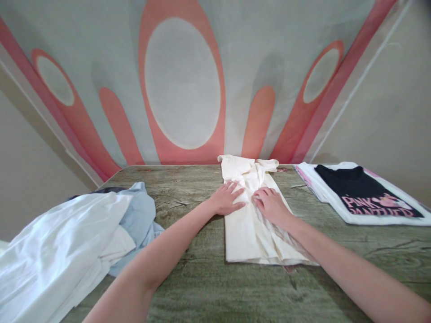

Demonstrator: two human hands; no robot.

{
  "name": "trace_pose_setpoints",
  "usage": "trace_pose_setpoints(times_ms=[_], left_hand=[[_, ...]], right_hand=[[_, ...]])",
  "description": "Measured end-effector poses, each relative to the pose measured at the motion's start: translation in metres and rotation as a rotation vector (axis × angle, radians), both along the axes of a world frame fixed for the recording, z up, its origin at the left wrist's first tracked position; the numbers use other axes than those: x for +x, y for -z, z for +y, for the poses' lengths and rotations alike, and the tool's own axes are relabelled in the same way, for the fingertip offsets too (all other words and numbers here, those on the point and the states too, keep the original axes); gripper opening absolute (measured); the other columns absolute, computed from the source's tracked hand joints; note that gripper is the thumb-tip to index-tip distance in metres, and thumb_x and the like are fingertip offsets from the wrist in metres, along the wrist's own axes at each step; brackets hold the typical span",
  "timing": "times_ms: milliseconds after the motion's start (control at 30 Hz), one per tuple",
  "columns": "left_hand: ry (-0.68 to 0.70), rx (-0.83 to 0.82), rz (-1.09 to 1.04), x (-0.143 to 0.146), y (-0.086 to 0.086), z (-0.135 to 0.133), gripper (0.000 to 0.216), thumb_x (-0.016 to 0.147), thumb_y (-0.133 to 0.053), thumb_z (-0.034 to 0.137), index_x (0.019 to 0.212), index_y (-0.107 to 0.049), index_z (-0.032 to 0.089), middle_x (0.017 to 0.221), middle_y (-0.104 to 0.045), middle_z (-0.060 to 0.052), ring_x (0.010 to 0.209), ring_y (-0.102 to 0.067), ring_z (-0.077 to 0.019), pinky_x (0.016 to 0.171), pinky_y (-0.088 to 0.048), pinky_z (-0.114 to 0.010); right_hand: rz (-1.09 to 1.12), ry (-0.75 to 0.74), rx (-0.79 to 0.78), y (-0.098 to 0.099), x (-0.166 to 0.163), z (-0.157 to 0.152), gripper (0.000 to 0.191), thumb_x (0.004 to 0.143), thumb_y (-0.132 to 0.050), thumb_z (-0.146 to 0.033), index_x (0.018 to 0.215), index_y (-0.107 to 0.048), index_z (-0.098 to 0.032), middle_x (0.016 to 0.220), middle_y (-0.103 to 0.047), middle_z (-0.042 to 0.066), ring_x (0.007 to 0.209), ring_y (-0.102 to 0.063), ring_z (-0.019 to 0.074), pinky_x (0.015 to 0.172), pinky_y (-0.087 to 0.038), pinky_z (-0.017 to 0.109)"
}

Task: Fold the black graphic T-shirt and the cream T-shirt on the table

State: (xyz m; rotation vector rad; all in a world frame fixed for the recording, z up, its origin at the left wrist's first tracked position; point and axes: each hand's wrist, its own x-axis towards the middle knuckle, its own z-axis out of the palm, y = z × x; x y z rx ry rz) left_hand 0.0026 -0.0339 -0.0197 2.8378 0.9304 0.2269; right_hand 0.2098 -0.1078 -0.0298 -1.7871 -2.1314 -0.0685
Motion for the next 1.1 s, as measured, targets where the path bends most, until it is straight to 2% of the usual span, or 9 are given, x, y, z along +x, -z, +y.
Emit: trace_pose_setpoints(times_ms=[167, 367, 433, 567, 733, 933, 1033, 1100], left_hand=[[-0.005, 0.025, 0.014, 0.003, -0.001, -0.007, 0.063, 0.087, -0.028, 0.06, 0.139, -0.027, 0.025, 0.149, -0.013, -0.009, 0.136, -0.011, -0.0287, 0.107, -0.01, -0.045], [-0.102, 0.021, 0.108, 0.001, -0.007, -0.045, 0.057, 0.092, -0.026, 0.049, 0.139, -0.027, 0.018, 0.147, -0.019, -0.014, 0.135, -0.017, -0.0276, 0.106, -0.016, -0.043], [-0.068, 0.011, 0.131, -0.002, -0.011, -0.062, 0.056, 0.092, -0.026, 0.047, 0.139, -0.027, 0.017, 0.147, -0.019, -0.014, 0.135, -0.017, -0.0271, 0.106, -0.016, -0.043], [0.086, -0.009, 0.133, -0.011, -0.018, -0.091, 0.054, 0.094, -0.02, 0.046, 0.141, -0.022, 0.019, 0.148, -0.016, -0.01, 0.136, -0.015, -0.0244, 0.107, -0.013, -0.044], [0.159, -0.032, 0.106, -0.02, -0.019, -0.101, 0.052, 0.094, -0.022, 0.043, 0.141, -0.022, 0.019, 0.149, -0.016, -0.009, 0.136, -0.014, -0.0234, 0.108, -0.012, -0.043], [0.205, -0.073, -0.001, -0.02, -0.026, -0.11, 0.045, 0.094, -0.027, 0.037, 0.135, -0.035, 0.019, 0.142, -0.033, -0.009, 0.132, -0.027, -0.0205, 0.107, -0.017, -0.039], [0.197, -0.093, -0.088, -0.017, -0.035, -0.127, 0.049, 0.089, -0.038, 0.048, 0.126, -0.044, 0.017, 0.131, -0.046, -0.011, 0.121, -0.04, -0.0229, 0.102, -0.027, -0.037], [0.183, -0.095, -0.122, -0.015, -0.041, -0.139, 0.059, 0.078, -0.05, 0.058, 0.119, -0.048, 0.016, 0.121, -0.052, -0.012, 0.111, -0.047, -0.0255, 0.095, -0.035, -0.037]], right_hand=[[0.0, -0.012, 0.003, 0.001, 0.004, -0.002, 0.023, 0.087, -0.041, -0.023, 0.103, -0.058, -0.019, 0.109, -0.056, 0.008, 0.099, -0.046, 0.0223, 0.085, -0.035, 0.034], [0.035, -0.119, -0.011, 0.0, 0.008, -0.019, 0.029, 0.086, -0.041, -0.018, 0.111, -0.057, -0.019, 0.119, -0.054, 0.007, 0.107, -0.045, 0.0212, 0.089, -0.035, 0.035], [0.065, -0.198, -0.032, -0.003, 0.007, -0.032, 0.03, 0.086, -0.041, -0.017, 0.111, -0.057, -0.02, 0.119, -0.054, 0.006, 0.109, -0.045, 0.0205, 0.09, -0.036, 0.035], [0.124, -0.374, -0.093, -0.014, 0.004, -0.061, 0.029, 0.085, -0.044, -0.016, 0.109, -0.06, -0.021, 0.112, -0.058, 0.006, 0.103, -0.049, 0.0195, 0.089, -0.038, 0.035], [0.185, -0.492, -0.145, -0.027, 0.005, -0.082, 0.021, 0.083, -0.05, -0.019, 0.098, -0.064, -0.019, 0.103, -0.061, 0.008, 0.095, -0.053, 0.0195, 0.086, -0.041, 0.036], [0.295, -0.554, -0.204, -0.032, 0.007, -0.088, 0.017, 0.083, -0.052, -0.018, 0.089, -0.067, -0.021, 0.099, -0.06, 0.006, 0.093, -0.055, 0.0169, 0.083, -0.044, 0.032], [0.332, -0.558, -0.193, -0.03, 0.006, -0.089, 0.019, 0.084, -0.05, -0.017, 0.092, -0.066, -0.02, 0.099, -0.06, 0.007, 0.093, -0.054, 0.0171, 0.084, -0.044, 0.032], [0.351, -0.559, -0.183, -0.028, 0.006, -0.089, 0.02, 0.085, -0.049, -0.017, 0.095, -0.066, -0.02, 0.099, -0.06, 0.007, 0.093, -0.054, 0.0175, 0.084, -0.044, 0.033]])
